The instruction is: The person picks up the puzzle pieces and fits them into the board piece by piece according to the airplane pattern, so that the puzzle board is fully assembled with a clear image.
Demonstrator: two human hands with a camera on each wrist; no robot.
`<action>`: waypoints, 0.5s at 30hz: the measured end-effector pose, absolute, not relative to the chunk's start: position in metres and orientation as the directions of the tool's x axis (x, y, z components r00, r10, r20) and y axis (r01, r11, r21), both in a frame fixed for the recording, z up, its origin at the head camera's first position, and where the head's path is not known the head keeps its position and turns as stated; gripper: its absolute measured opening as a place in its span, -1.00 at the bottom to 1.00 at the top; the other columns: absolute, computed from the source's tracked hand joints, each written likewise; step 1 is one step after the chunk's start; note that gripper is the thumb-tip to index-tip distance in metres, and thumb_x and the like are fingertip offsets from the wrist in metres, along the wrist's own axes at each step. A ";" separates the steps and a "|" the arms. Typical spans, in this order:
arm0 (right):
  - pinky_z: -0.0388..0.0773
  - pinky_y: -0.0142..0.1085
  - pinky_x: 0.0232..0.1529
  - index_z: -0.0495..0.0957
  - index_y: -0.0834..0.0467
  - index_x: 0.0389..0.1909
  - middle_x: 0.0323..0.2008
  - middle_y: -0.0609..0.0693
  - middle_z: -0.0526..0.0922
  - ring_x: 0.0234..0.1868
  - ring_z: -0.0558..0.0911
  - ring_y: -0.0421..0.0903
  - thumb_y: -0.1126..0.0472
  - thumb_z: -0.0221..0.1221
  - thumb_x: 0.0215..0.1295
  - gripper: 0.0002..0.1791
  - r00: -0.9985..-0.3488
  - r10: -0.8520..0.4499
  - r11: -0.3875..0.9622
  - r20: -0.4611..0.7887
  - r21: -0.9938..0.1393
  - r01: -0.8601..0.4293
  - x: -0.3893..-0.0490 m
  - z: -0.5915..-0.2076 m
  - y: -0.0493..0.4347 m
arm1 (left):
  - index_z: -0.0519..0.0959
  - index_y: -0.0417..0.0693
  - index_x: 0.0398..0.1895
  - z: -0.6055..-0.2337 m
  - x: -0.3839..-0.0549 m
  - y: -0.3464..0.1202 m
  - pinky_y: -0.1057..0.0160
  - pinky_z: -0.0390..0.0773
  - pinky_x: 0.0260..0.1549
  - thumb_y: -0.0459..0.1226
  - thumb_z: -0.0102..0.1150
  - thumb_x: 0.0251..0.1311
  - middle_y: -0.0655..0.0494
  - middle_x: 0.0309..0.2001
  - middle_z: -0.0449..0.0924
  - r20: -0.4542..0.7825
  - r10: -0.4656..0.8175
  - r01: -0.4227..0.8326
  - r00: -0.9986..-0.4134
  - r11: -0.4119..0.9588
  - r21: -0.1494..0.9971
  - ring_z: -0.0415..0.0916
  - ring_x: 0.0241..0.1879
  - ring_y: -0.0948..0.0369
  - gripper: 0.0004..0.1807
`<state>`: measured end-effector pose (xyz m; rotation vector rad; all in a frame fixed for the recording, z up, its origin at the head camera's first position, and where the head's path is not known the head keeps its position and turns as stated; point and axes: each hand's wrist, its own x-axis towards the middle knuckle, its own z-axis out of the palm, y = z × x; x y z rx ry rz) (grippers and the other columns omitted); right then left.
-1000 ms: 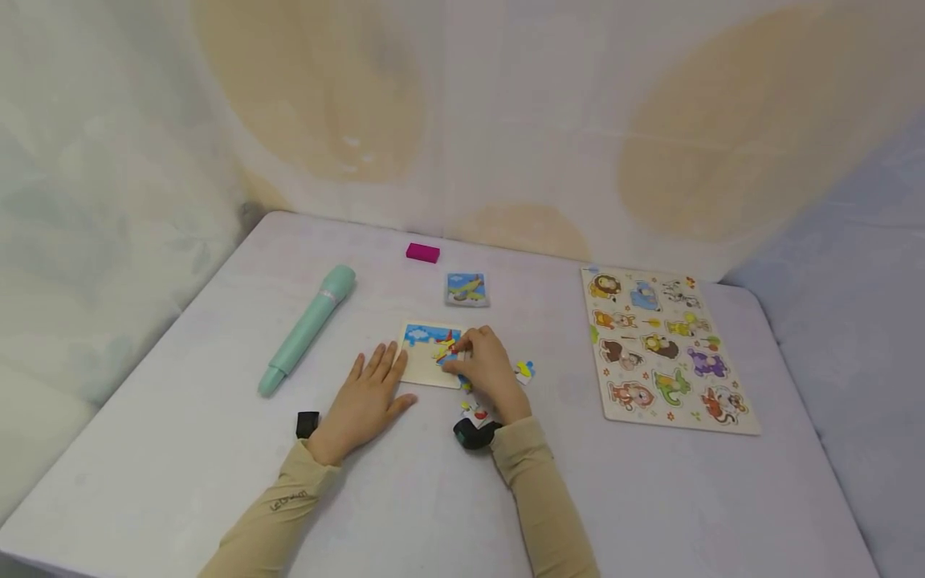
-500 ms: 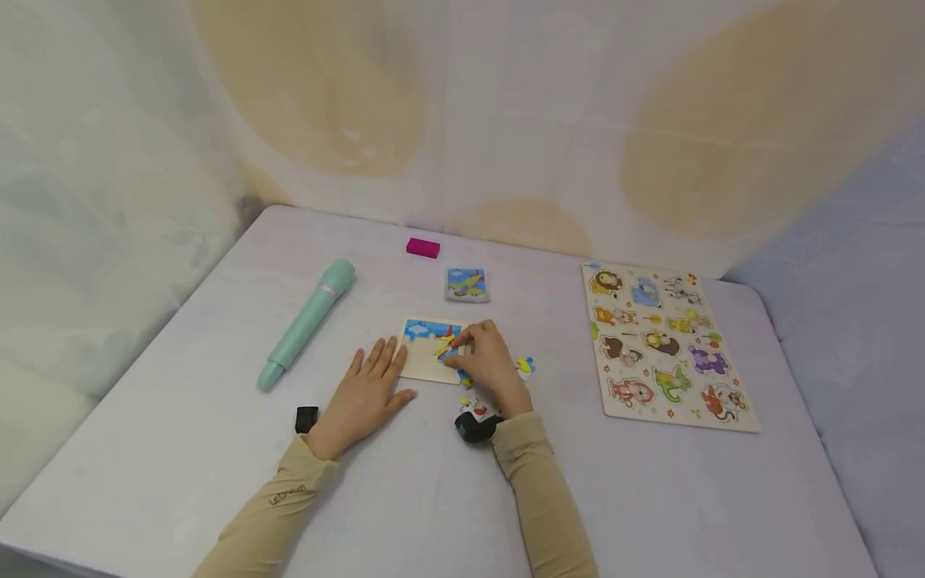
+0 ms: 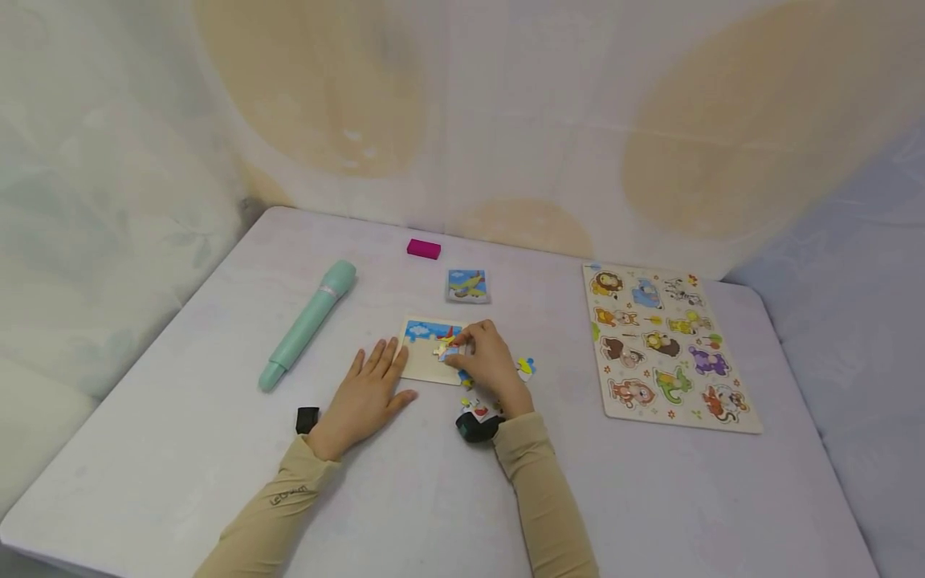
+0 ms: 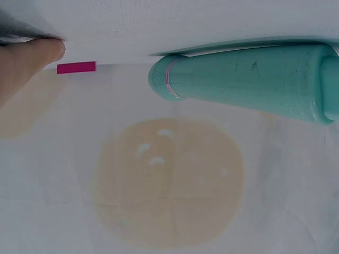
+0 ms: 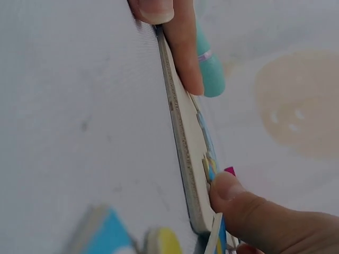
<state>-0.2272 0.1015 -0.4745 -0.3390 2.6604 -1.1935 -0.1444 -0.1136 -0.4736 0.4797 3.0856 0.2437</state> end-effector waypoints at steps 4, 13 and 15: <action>0.31 -0.31 -0.31 0.55 0.17 -0.14 -0.13 0.10 0.37 -0.30 0.38 -0.06 0.09 0.35 0.17 -0.68 -0.960 -0.272 0.652 -0.059 -0.745 -0.139 -0.226 -0.474 0.099 | 0.13 -0.19 0.48 -0.473 -0.145 -0.114 -0.19 -0.03 0.45 0.12 -0.04 0.36 -0.17 0.51 0.03 0.027 0.307 0.308 -0.951 0.939 0.153 -0.05 0.52 -0.08 -0.20; 0.48 0.06 0.13 0.53 0.17 -0.15 0.33 0.16 0.34 0.21 0.49 0.19 0.09 0.26 0.28 -0.74 -0.972 -0.235 0.681 0.021 -0.710 -0.180 -0.225 -0.477 0.091 | 0.15 -0.18 0.48 -0.476 -0.145 -0.114 -0.19 -0.03 0.45 0.14 -0.05 0.36 -0.16 0.50 0.04 0.031 0.306 0.307 -0.952 0.939 0.152 -0.04 0.52 -0.08 -0.20; 0.43 0.10 0.21 0.51 0.18 -0.04 0.30 0.17 0.36 0.25 0.46 0.19 0.10 0.26 0.28 -0.67 -0.973 -0.228 0.686 0.023 -0.705 -0.178 -0.226 -0.477 0.090 | 0.15 -0.18 0.48 -0.476 -0.145 -0.114 -0.19 -0.03 0.45 0.14 -0.05 0.36 -0.16 0.50 0.05 0.032 0.306 0.307 -0.952 0.938 0.159 -0.04 0.52 -0.08 -0.20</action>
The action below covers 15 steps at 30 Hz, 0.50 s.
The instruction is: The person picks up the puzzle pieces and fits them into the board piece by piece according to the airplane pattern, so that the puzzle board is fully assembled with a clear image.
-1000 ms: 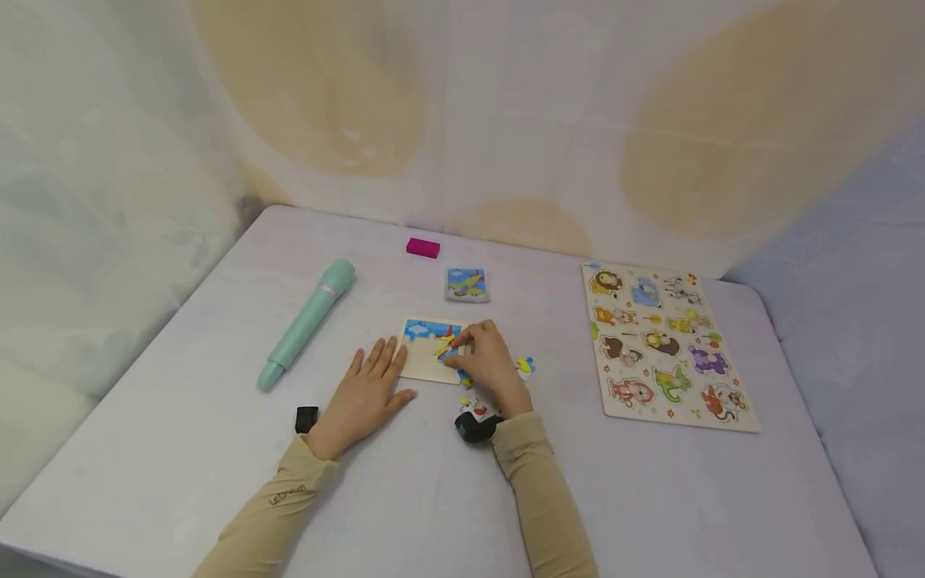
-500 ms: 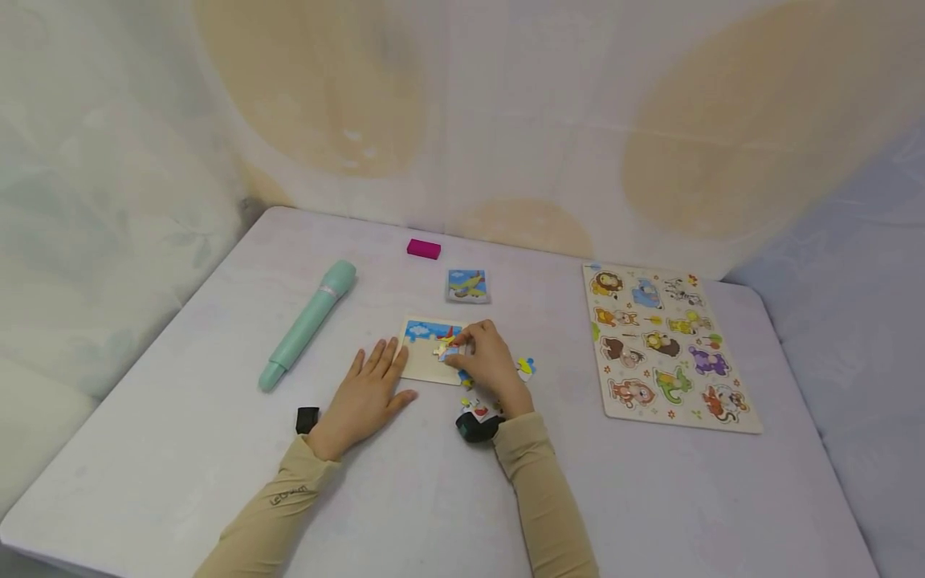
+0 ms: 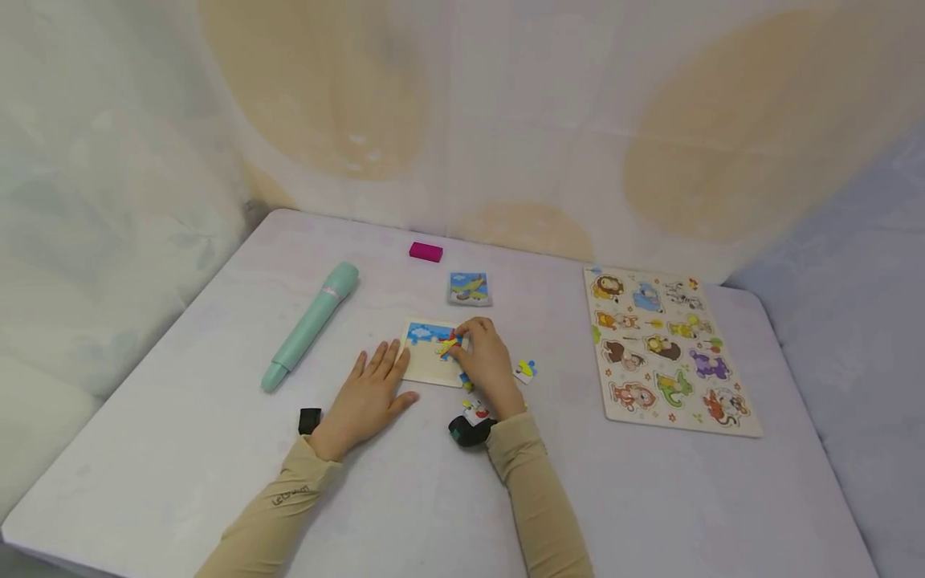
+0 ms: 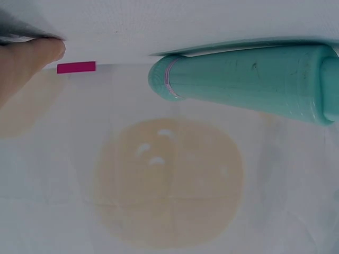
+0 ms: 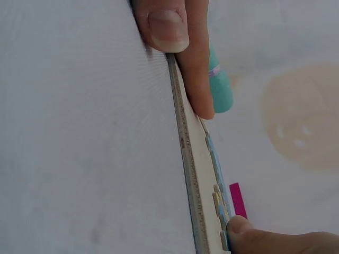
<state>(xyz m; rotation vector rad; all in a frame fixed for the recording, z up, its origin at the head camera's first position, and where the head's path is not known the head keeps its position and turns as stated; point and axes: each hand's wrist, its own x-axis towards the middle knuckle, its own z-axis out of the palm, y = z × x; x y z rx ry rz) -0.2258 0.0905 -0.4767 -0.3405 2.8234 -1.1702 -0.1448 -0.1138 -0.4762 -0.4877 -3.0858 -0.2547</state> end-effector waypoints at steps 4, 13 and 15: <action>0.34 0.10 0.31 0.41 0.17 0.20 0.33 0.17 0.32 0.32 0.39 0.18 0.08 0.28 0.25 -0.46 -0.970 -0.242 0.687 -0.014 -0.708 -0.161 -0.223 -0.477 0.093 | 0.13 -0.18 0.48 -0.476 -0.144 -0.114 -0.19 -0.06 0.46 0.15 -0.07 0.36 -0.16 0.51 0.02 0.020 0.308 0.307 -0.951 0.939 0.156 -0.06 0.52 -0.08 -0.19; 0.50 -0.02 0.16 0.28 0.11 0.37 0.41 0.18 0.18 0.10 0.50 0.11 0.00 0.37 0.14 -0.20 -0.941 -0.323 0.693 -0.098 -0.702 -0.165 -0.210 -0.472 0.112 | 0.17 -0.07 0.48 -0.476 -0.144 -0.115 -0.21 -0.05 0.45 0.12 -0.06 0.37 -0.10 0.51 0.08 0.036 0.317 0.319 -0.948 0.937 0.140 -0.05 0.52 -0.09 -0.25; 0.49 -0.02 0.16 0.29 0.13 0.36 0.40 0.17 0.20 0.10 0.49 0.11 0.00 0.38 0.13 -0.20 -0.935 -0.341 0.697 -0.100 -0.694 -0.180 -0.208 -0.471 0.118 | 0.18 -0.04 0.48 -0.477 -0.144 -0.116 -0.22 -0.04 0.45 0.13 -0.07 0.37 -0.09 0.50 0.09 0.035 0.326 0.328 -0.945 0.935 0.137 -0.05 0.52 -0.10 -0.27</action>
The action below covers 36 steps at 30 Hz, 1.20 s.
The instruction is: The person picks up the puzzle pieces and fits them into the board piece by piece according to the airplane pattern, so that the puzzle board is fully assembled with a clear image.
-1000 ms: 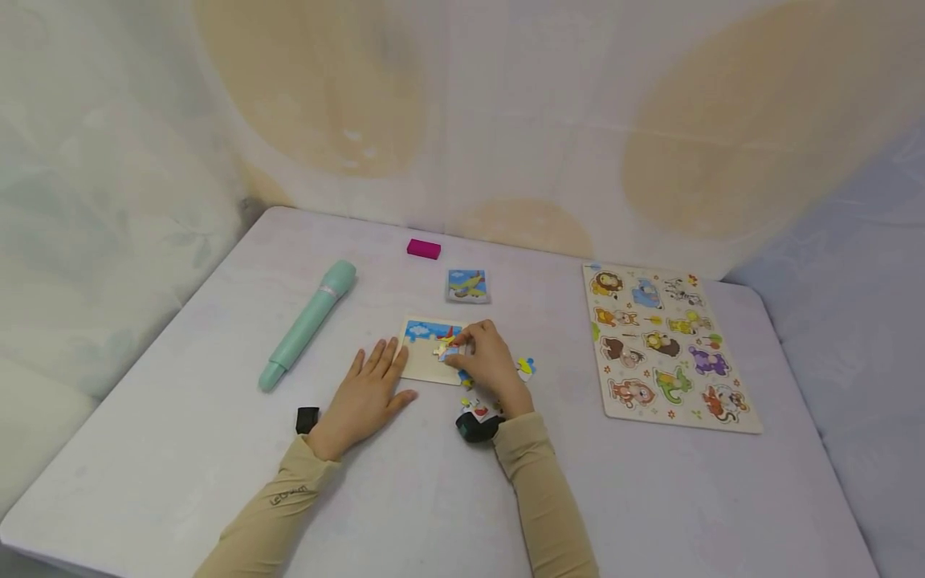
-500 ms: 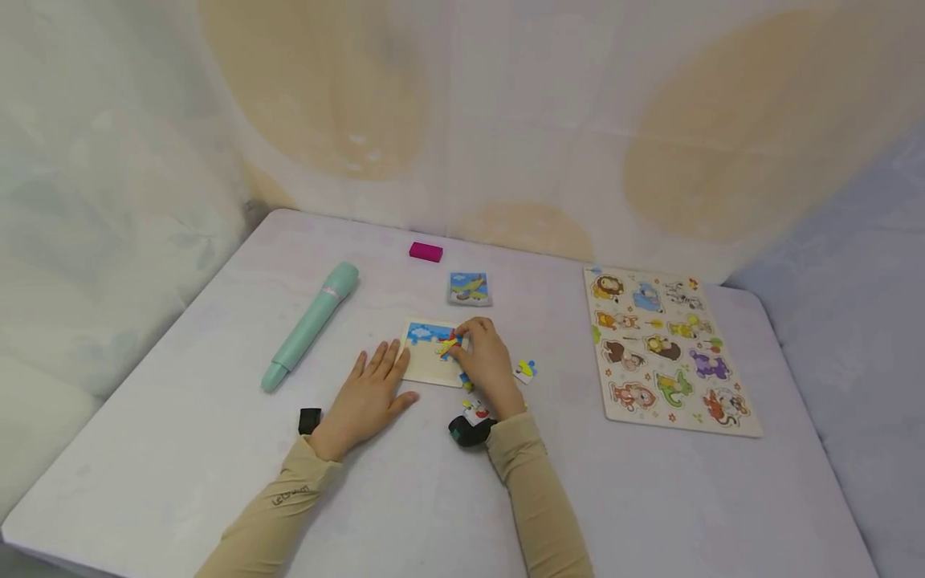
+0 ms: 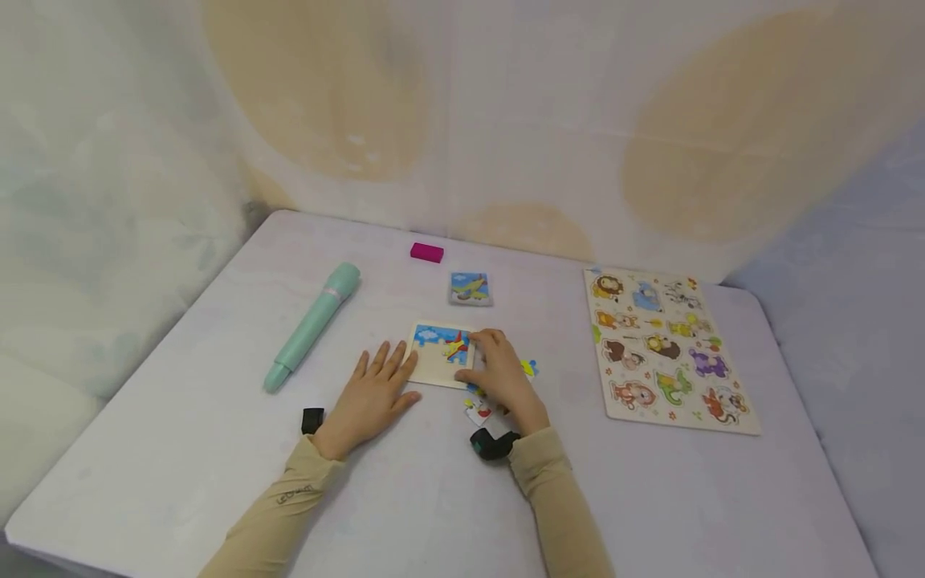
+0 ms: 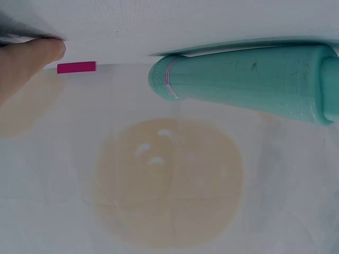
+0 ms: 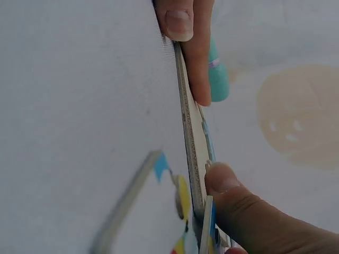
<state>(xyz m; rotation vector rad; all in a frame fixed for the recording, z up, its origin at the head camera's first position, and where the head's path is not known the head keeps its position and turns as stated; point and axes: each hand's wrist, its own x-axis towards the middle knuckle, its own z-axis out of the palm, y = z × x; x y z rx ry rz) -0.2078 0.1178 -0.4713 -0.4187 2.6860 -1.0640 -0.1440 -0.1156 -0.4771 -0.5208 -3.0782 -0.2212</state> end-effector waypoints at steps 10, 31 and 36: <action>0.44 0.00 0.10 0.40 0.23 0.25 0.14 0.22 0.50 0.08 0.47 0.14 0.09 0.35 0.18 -0.35 -0.976 -0.214 0.724 -0.046 -0.678 -0.127 -0.199 -0.465 0.183 | 0.18 -0.07 0.48 -0.475 -0.146 -0.115 -0.23 -0.05 0.45 0.12 -0.05 0.37 -0.08 0.50 0.09 0.024 0.324 0.324 -0.946 0.935 0.143 -0.06 0.52 -0.11 -0.26; 0.46 -0.35 -0.35 0.50 0.21 -0.13 -0.28 0.14 0.68 -0.30 0.59 -0.06 0.25 0.26 0.26 -0.79 -0.984 -0.171 0.667 -0.053 -0.742 -0.076 -0.202 -0.453 0.179 | 0.20 -0.13 0.46 -0.473 -0.146 -0.118 -0.20 -0.04 0.45 0.08 -0.02 0.37 -0.11 0.50 0.08 0.010 0.321 0.318 -0.947 0.931 0.182 -0.04 0.52 -0.09 -0.27; 0.49 -0.35 -0.36 0.56 0.14 -0.12 -0.33 0.06 0.72 -0.39 0.59 -0.14 0.23 0.28 0.24 -0.79 -0.967 -0.252 0.574 -0.042 -0.811 -0.115 -0.198 -0.455 0.135 | 0.21 -0.14 0.46 -0.472 -0.145 -0.118 -0.22 -0.01 0.44 0.07 -0.02 0.37 -0.12 0.49 0.10 0.024 0.325 0.324 -0.945 0.929 0.179 -0.01 0.51 -0.09 -0.28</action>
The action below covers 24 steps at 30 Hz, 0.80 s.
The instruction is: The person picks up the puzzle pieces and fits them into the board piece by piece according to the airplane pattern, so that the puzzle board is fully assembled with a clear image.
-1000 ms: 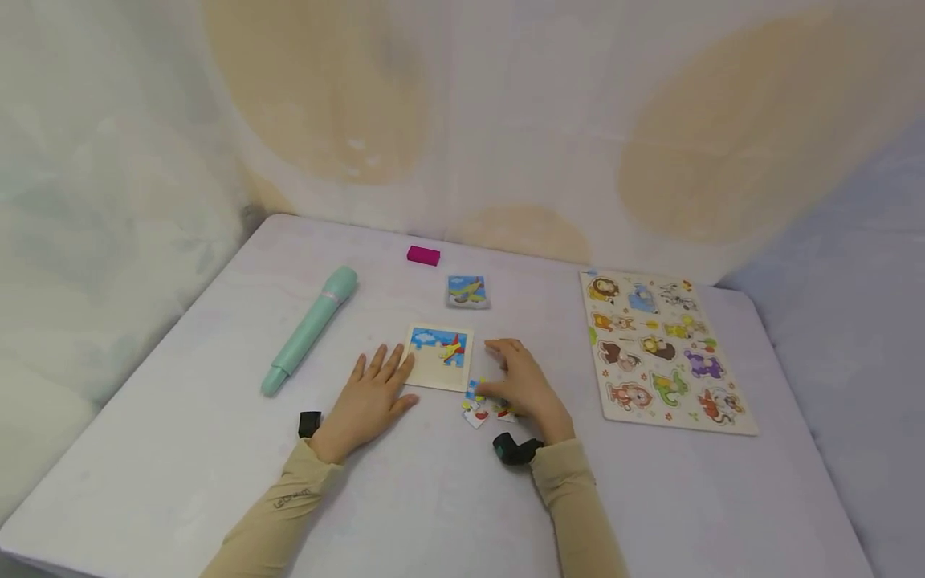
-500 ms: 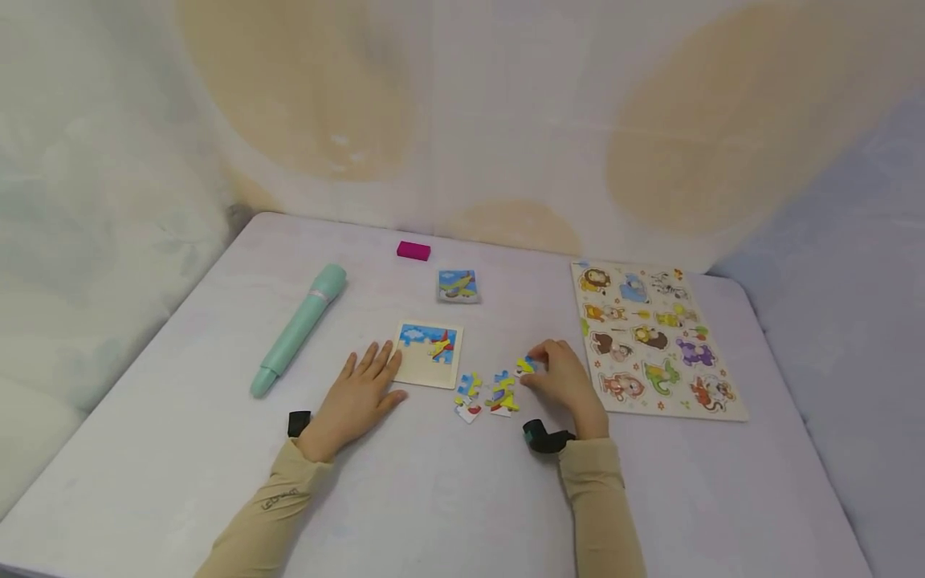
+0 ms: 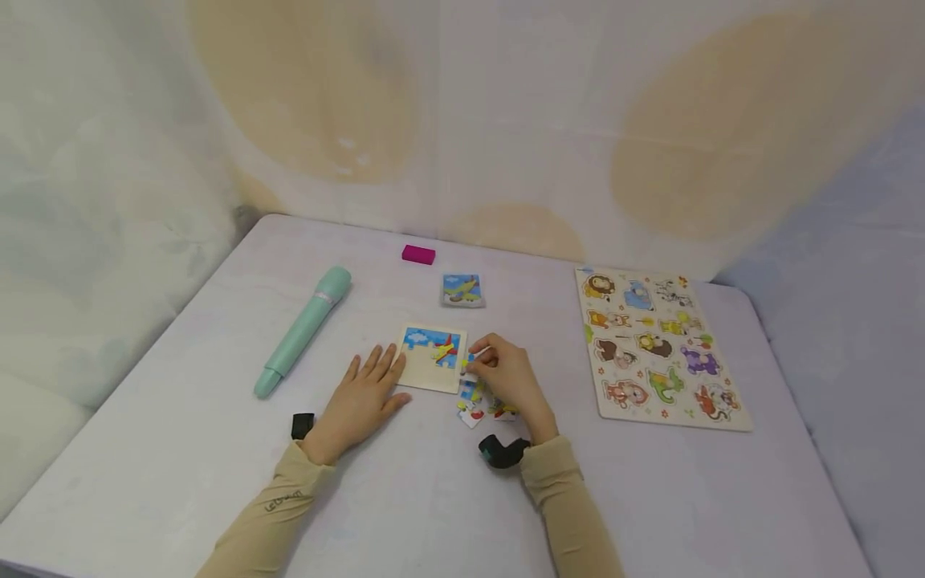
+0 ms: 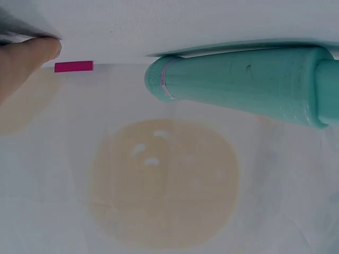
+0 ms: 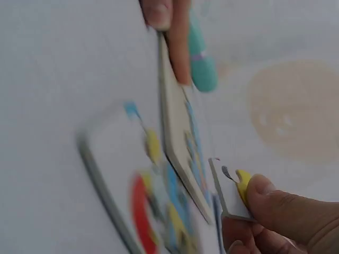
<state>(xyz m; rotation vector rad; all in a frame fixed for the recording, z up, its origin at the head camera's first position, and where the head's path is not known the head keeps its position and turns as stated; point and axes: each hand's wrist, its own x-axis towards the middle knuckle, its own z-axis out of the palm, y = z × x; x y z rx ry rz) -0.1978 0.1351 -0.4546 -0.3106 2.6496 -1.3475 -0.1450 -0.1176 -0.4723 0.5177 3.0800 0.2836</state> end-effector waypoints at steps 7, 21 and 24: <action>0.47 -0.42 -0.37 0.59 0.11 -0.19 -0.37 -0.04 0.66 -0.40 0.54 -0.19 0.22 0.33 0.19 -0.82 -0.967 -0.255 0.521 -0.027 -0.846 -0.114 -0.194 -0.474 0.099 | 0.22 -0.13 0.45 -0.473 -0.145 -0.117 -0.21 0.01 0.43 0.08 -0.03 0.38 -0.12 0.48 0.12 0.040 0.325 0.327 -0.945 0.930 0.170 0.01 0.50 -0.09 -0.29; 0.37 -0.34 -0.28 0.61 0.17 -0.11 -0.30 0.04 0.44 -0.30 0.40 -0.10 0.25 0.41 0.08 -0.67 -0.977 -0.213 0.568 0.022 -0.811 -0.142 -0.201 -0.477 0.096 | 0.23 -0.13 0.45 -0.473 -0.146 -0.117 -0.22 0.01 0.43 0.08 -0.02 0.38 -0.13 0.48 0.13 0.052 0.326 0.330 -0.944 0.928 0.175 0.01 0.50 -0.09 -0.29; 0.35 -0.34 -0.26 0.58 0.16 -0.02 -0.26 0.02 0.42 -0.27 0.38 -0.10 0.23 0.39 0.10 -0.61 -0.976 -0.217 0.578 -0.022 -0.809 -0.110 -0.200 -0.476 0.096 | 0.22 -0.14 0.45 -0.473 -0.145 -0.117 -0.22 0.00 0.43 0.08 -0.02 0.37 -0.12 0.49 0.12 0.036 0.324 0.325 -0.945 0.929 0.178 0.00 0.51 -0.09 -0.28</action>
